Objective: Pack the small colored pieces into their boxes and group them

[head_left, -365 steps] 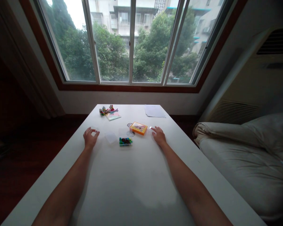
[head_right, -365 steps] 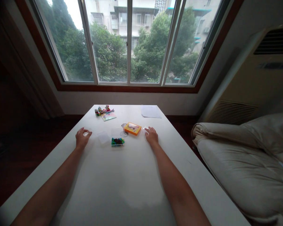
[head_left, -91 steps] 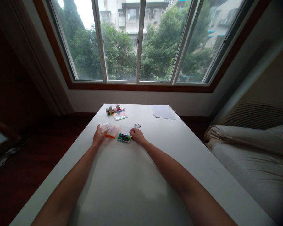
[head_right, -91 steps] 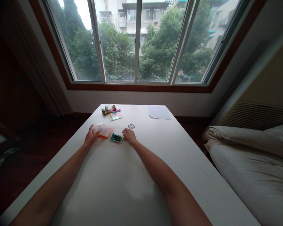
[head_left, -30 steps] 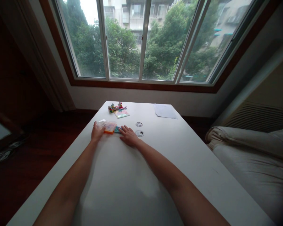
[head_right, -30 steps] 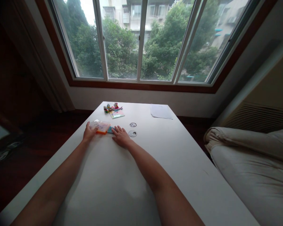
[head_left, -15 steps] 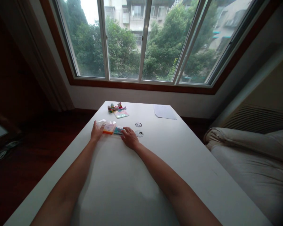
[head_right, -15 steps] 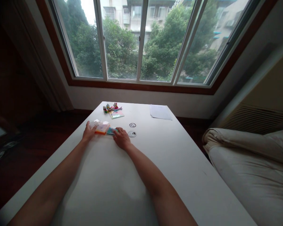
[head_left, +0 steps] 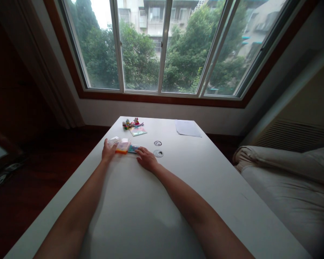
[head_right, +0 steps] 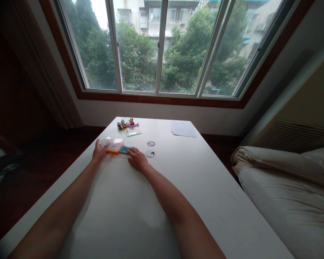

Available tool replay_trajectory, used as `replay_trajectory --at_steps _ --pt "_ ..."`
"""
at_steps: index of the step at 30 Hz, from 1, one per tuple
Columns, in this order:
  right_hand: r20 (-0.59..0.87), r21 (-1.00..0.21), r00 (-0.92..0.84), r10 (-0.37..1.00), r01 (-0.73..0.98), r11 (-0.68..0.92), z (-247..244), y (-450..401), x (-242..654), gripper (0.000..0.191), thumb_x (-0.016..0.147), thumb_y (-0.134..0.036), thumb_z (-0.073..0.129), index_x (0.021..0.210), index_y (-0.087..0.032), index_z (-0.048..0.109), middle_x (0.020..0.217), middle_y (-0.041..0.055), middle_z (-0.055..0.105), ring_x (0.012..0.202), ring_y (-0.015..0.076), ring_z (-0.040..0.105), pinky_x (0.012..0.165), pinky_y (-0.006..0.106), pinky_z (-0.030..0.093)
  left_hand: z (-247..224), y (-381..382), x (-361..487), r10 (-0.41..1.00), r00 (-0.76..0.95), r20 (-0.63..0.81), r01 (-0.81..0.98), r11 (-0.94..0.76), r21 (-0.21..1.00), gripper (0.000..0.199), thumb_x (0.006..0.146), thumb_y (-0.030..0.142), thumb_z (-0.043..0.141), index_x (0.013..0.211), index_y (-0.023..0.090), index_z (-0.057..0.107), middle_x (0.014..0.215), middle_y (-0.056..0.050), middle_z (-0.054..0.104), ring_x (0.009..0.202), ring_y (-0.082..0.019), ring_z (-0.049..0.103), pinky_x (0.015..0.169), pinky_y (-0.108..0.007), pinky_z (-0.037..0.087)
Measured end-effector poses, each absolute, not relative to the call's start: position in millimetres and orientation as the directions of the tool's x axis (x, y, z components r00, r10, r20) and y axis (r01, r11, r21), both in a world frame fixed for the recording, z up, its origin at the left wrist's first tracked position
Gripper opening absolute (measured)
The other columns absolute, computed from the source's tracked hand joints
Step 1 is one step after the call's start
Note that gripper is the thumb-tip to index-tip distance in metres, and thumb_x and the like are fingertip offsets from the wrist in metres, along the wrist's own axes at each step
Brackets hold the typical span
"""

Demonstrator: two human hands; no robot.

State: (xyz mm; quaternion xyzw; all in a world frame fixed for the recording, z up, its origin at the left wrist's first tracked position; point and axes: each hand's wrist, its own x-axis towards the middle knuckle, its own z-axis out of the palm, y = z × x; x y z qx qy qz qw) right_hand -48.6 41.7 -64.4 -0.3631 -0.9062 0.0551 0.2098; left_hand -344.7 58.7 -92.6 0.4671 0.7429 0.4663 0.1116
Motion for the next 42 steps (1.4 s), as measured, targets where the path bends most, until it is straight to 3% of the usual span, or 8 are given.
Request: replay_trajectory --at_steps 9,21,28,32,34,36,39,42 --pt "0.32 -0.272 -0.671 0.669 0.612 0.743 -72 49 -63 0.058 0.094 -0.032 0.055 0.15 -0.025 0.04 0.157 0.0066 0.036 0.147 0.0222 0.026 0.118 0.041 0.034 -92 55 -352 0.731 -0.601 0.322 0.579 0.122 0.806 0.083 0.077 0.047 0.071 0.146 0.018 0.037 0.143 -0.016 0.05 0.128 -0.027 0.053 0.107 -0.035 0.043" --pt "0.338 -0.257 -0.692 0.638 0.584 0.77 -73 49 -60 0.057 0.094 -0.034 0.054 0.148 -0.022 0.042 0.158 0.0072 0.035 0.149 0.0223 0.022 0.12 0.042 0.03 -83 46 -346 0.719 -0.608 0.336 0.611 0.155 0.776 0.066 0.081 0.05 0.067 0.137 0.022 0.046 0.132 -0.012 0.06 0.118 -0.027 0.06 0.102 -0.037 0.047" --pt "0.405 -0.291 -0.62 0.672 0.609 0.738 -65 40 -58 0.047 0.095 -0.029 0.055 0.141 -0.024 0.049 0.151 0.0084 0.044 0.143 0.0224 0.033 0.114 0.042 0.038 -79 44 -343 0.743 -0.587 0.321 0.602 0.136 0.787 0.071 0.084 0.051 0.064 0.143 0.022 0.04 0.137 -0.012 0.057 0.121 -0.028 0.058 0.104 -0.038 0.046" --pt "0.452 -0.309 -0.599 0.661 0.59 0.746 -58 27 -46 0.035 0.096 -0.024 0.053 0.131 -0.024 0.057 0.138 0.0101 0.054 0.131 0.0231 0.045 0.106 0.042 0.045 -65 31 -330 0.674 -0.574 0.465 0.699 0.107 0.707 0.066 0.087 0.043 0.059 0.144 0.016 0.039 0.14 -0.016 0.051 0.13 -0.03 0.048 0.112 -0.042 0.038" --pt "0.456 -0.305 -0.604 0.654 0.584 0.752 -57 22 -34 0.032 0.096 -0.025 0.053 0.128 -0.023 0.059 0.134 0.0107 0.056 0.127 0.0236 0.047 0.102 0.041 0.047 -56 20 -314 0.636 -0.472 0.61 0.801 0.021 0.598 0.059 0.09 0.038 0.056 0.142 0.016 0.042 0.143 -0.016 0.047 0.136 -0.031 0.041 0.118 -0.044 0.03" --pt "0.443 -0.295 -0.617 0.65 0.584 0.756 -56 19 -19 0.03 0.096 -0.025 0.053 0.126 -0.023 0.061 0.133 0.0109 0.057 0.125 0.0237 0.049 0.1 0.041 0.048 -49 9 -291 0.669 -0.309 0.676 0.859 -0.109 0.501 0.049 0.092 0.035 0.051 0.138 0.018 0.047 0.137 -0.014 0.051 0.133 -0.03 0.044 0.118 -0.045 0.03" --pt "0.409 -0.279 -0.62 0.67 0.614 0.739 -55 14 9 0.03 0.095 -0.024 0.054 0.124 -0.023 0.063 0.129 0.0113 0.059 0.122 0.0239 0.052 0.101 0.042 0.047 -46 -3 -251 0.774 -0.045 0.632 0.852 -0.3 0.428 0.035 0.093 0.032 0.048 0.125 0.021 0.058 0.121 -0.012 0.06 0.12 -0.029 0.053 0.11 -0.044 0.04" --pt "0.368 -0.266 -0.632 0.682 0.632 0.728 -55 4 41 0.028 0.095 -0.025 0.053 0.12 -0.023 0.066 0.124 0.0101 0.064 0.118 0.0227 0.056 0.103 0.04 0.046 -52 -10 -217 0.844 0.223 0.487 0.825 -0.43 0.367 0.032 0.094 0.033 0.046 0.119 0.026 0.064 0.116 -0.01 0.063 0.115 -0.028 0.056 0.106 -0.046 0.043"
